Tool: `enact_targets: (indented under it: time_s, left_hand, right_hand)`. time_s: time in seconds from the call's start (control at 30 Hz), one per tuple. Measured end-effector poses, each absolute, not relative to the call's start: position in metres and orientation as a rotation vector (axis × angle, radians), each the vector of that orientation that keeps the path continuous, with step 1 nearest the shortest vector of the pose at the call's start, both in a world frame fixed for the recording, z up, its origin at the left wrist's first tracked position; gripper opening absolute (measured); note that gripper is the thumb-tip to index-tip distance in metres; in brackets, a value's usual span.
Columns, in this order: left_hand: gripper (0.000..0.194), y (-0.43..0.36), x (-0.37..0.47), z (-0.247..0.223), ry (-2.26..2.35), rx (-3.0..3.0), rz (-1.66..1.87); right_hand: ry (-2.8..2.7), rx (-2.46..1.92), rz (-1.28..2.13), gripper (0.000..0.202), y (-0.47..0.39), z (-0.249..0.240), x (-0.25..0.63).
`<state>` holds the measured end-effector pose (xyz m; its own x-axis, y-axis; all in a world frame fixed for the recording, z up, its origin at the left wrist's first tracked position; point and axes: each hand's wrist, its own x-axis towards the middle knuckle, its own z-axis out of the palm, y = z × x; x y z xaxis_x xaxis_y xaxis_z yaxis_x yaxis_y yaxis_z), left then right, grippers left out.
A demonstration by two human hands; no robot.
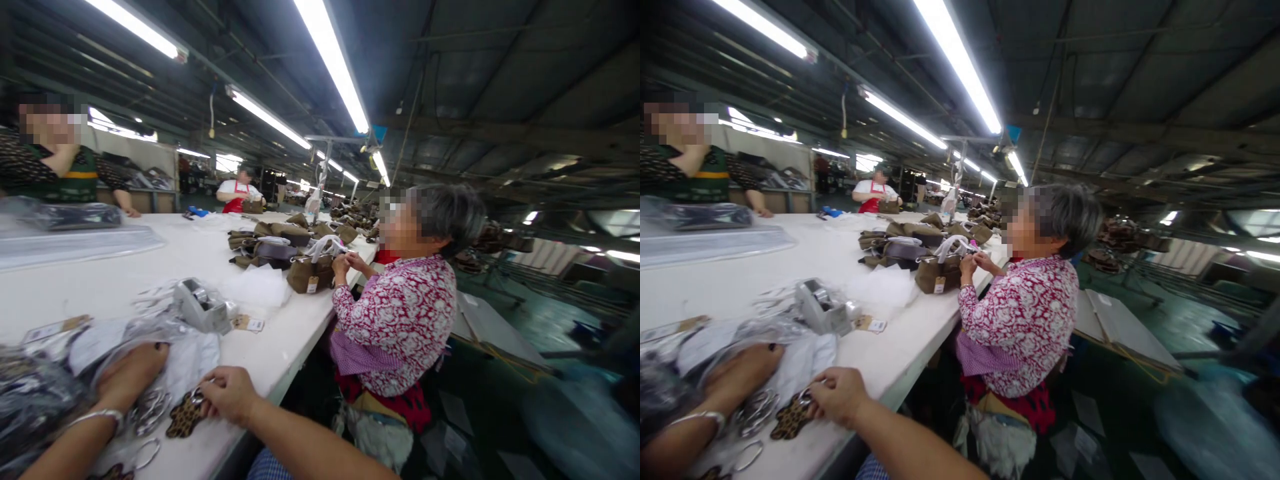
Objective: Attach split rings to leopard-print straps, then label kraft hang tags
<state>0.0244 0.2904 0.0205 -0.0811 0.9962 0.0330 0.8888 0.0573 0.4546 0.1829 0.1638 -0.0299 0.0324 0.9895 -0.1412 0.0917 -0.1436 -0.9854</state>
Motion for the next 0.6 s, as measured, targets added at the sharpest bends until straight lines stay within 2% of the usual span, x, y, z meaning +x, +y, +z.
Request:
enact_targets:
  time_s: [0.27, 0.4, 0.6]
  left_hand:
    - [0.033, 0.292, 0.018, 0.010, 1.964, 2.005, 0.259]
    - [0.022, 0.278, 0.008, 0.022, 1.808, 2.207, 0.321]
    - [0.037, 0.215, -0.014, 0.024, 1.547, 2.425, 0.410]
  right_hand:
    - [-1.229, -1.314, 1.280, 0.024, 0.160, -0.034, 0.186]
    - [-1.208, -1.263, 1.286, 0.032, 0.158, -0.037, 0.190]
    - [-1.185, -1.197, 1.307, 0.035, 0.154, -0.039, 0.192]
